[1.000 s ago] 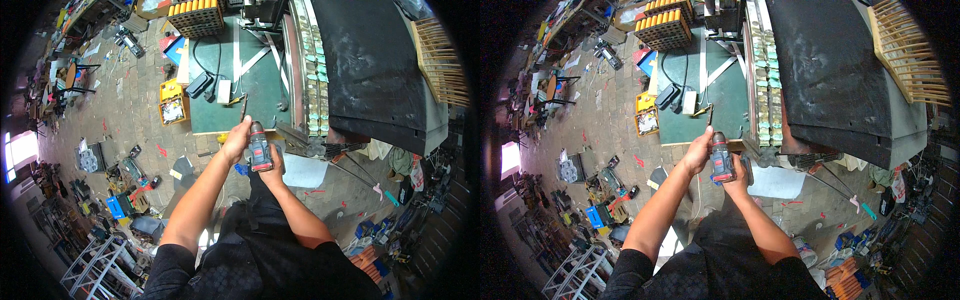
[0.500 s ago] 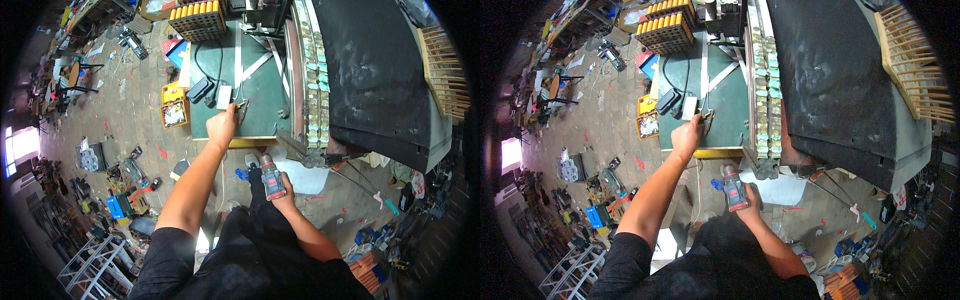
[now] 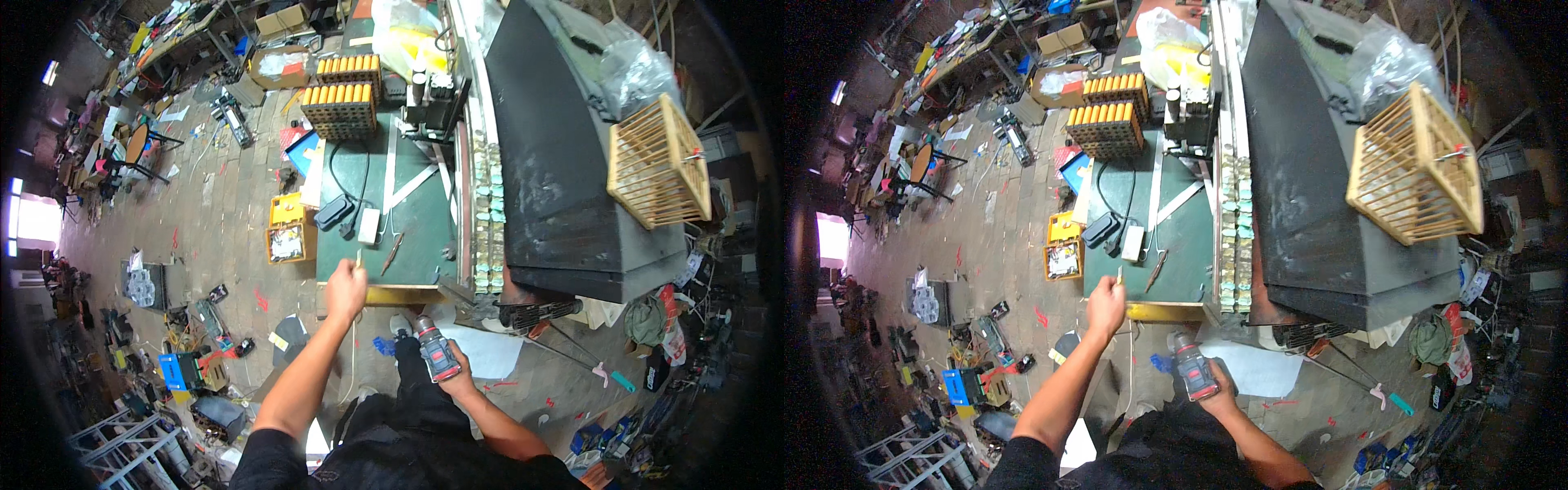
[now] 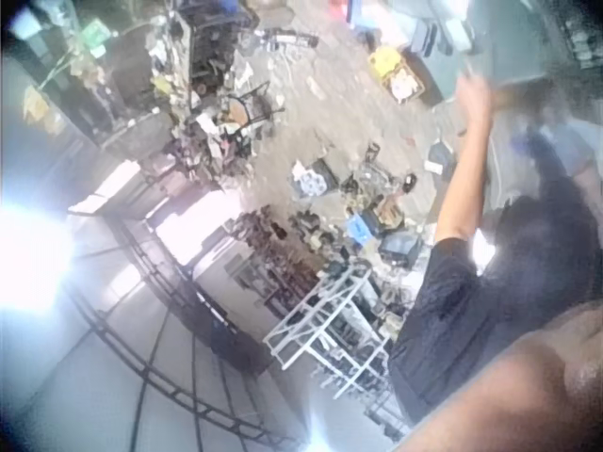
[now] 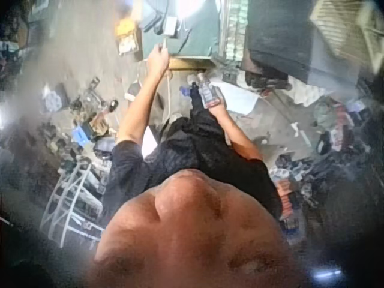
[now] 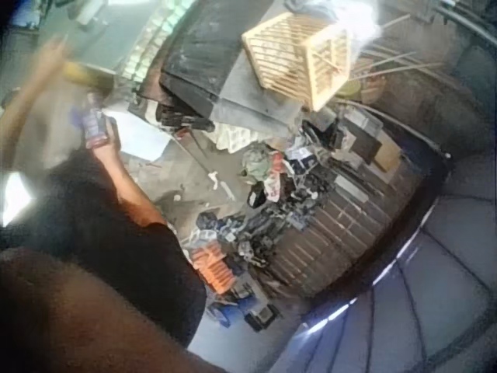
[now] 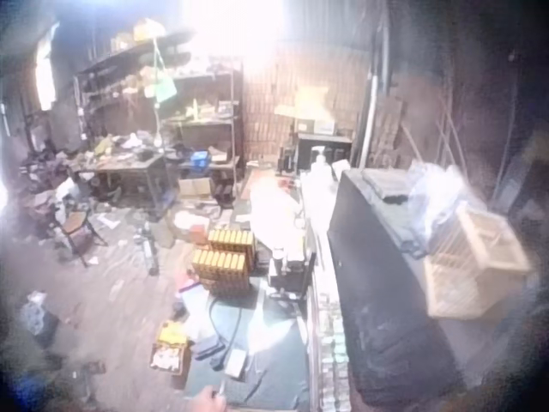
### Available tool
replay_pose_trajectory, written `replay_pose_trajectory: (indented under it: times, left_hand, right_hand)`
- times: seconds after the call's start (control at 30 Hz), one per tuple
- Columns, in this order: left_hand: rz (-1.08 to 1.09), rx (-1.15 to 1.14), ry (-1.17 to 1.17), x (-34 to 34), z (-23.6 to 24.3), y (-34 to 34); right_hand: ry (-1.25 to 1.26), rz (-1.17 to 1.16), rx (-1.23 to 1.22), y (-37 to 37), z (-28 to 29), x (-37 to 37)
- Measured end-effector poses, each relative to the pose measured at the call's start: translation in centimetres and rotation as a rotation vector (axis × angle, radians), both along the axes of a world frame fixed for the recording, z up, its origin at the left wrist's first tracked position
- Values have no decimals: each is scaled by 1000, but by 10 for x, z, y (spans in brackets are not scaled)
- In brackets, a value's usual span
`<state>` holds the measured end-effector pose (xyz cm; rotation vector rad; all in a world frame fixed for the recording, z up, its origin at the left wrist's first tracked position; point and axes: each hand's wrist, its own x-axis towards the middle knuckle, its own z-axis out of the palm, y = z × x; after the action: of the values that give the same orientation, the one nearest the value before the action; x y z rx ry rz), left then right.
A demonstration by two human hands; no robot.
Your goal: The person uses a cordless drill to make holes in a rectangular metal box. They position the drill, create holes at several locations, and reposition the box to access different sides.
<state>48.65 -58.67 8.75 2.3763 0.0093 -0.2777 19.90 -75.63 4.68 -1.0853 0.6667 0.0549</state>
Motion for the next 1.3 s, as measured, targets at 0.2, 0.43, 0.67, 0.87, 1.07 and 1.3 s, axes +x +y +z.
replay_pose_trajectory:
  times: [0.2,0.43,0.67,0.87,1.07,1.3]
  left_hand:
    - [90,-643,290,-33,51,57]
    - [-61,-890,320,-74,172,106]
    - [-222,-827,166,-132,271,190]
    - [-296,-637,25,-195,315,261]
    - [-333,-424,-71,-246,334,313]
    - [-393,-257,-99,-283,364,347]
  right_hand:
    - [-95,374,-609,-4,46,20]
    - [-484,539,-646,10,118,61]
    - [-492,806,-587,49,222,70]
    - [-336,937,-142,112,266,54]
    - [-542,1078,-520,161,279,31]
    - [-390,1224,-238,199,289,21]
